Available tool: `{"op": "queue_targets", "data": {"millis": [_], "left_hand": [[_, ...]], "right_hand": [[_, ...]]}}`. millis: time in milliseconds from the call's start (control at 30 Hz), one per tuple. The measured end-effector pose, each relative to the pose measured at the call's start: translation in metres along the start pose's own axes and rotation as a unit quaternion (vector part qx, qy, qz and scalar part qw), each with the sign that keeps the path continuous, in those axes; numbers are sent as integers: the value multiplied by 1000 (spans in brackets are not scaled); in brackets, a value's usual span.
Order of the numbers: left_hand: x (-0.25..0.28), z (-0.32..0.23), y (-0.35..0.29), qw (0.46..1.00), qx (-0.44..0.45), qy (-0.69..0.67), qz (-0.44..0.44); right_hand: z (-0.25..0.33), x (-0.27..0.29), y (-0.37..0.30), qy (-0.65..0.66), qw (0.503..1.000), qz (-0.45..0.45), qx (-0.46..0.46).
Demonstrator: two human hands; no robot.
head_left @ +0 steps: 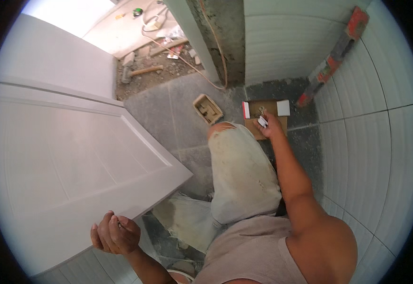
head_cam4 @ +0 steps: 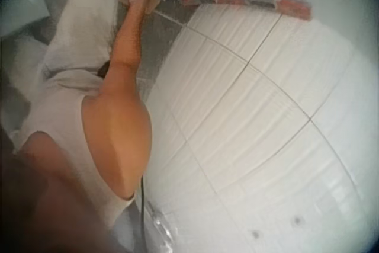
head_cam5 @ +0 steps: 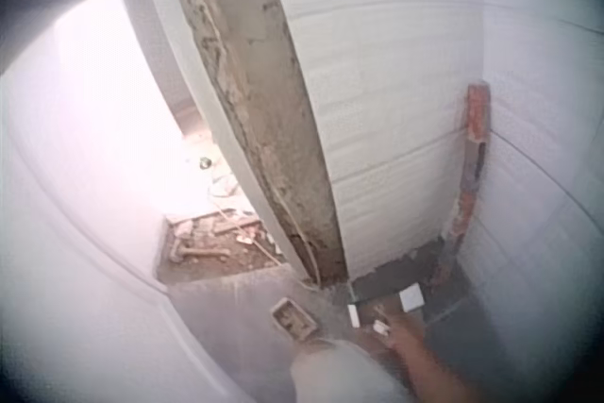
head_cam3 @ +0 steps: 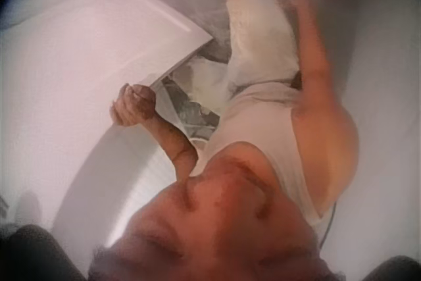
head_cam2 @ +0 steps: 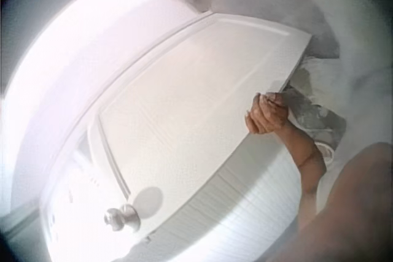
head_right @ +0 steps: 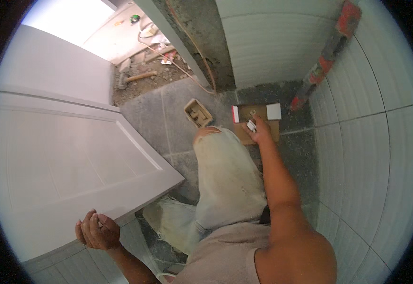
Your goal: The person installs a door lock on a white door. They retrieve screws from a box, position the lock plate, and use a screwdriver to fasten the screws into the door. The person remains kneeling on the floor during the task.
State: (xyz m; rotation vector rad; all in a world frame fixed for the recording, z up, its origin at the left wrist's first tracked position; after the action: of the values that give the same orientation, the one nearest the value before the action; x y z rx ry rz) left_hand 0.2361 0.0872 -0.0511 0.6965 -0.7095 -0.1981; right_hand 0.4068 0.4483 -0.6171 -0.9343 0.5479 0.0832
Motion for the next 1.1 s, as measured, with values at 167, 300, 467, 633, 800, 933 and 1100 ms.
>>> {"op": "queue_targets", "data": {"millis": [167,300,467,633,800,933,1100], "left_hand": [[-2,-5,-2,1000,-19,10,11],[-2,-4,0,1000,-20,6,7],[-3,0,-3,1000,-16,7,-1],[-4,10,-14,1000,6,-20,14],[-4,9,-14,1000,1,-7,-1],[-3,14,-18,1000,15,-14,3],[-2,14,-14,997,60,-48,25]], "right_hand": [[5,-6,-20,138,989,-8,-60],[18,-20,-28,80,996,42,-23],[50,-30,-43,-41,997,15,67],[56,-37,-46,20,997,64,33],[72,-44,-57,-136,982,71,107],[101,-51,-74,-401,886,18,231],[124,-85,-114,-724,572,-6,386]]}}
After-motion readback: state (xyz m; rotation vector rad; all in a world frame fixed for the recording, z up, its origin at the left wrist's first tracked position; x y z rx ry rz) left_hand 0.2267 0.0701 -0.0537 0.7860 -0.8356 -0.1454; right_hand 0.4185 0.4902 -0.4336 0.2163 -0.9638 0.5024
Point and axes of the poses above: each hand's wrist, its own y-axis towards the middle knuckle, its own x-axis out of the back of the hand, z = x × y, the point moved 10 cm from there along y, towards the middle knuckle, and after that the axes turned 3 degrees about x, right-handed, at the moved point
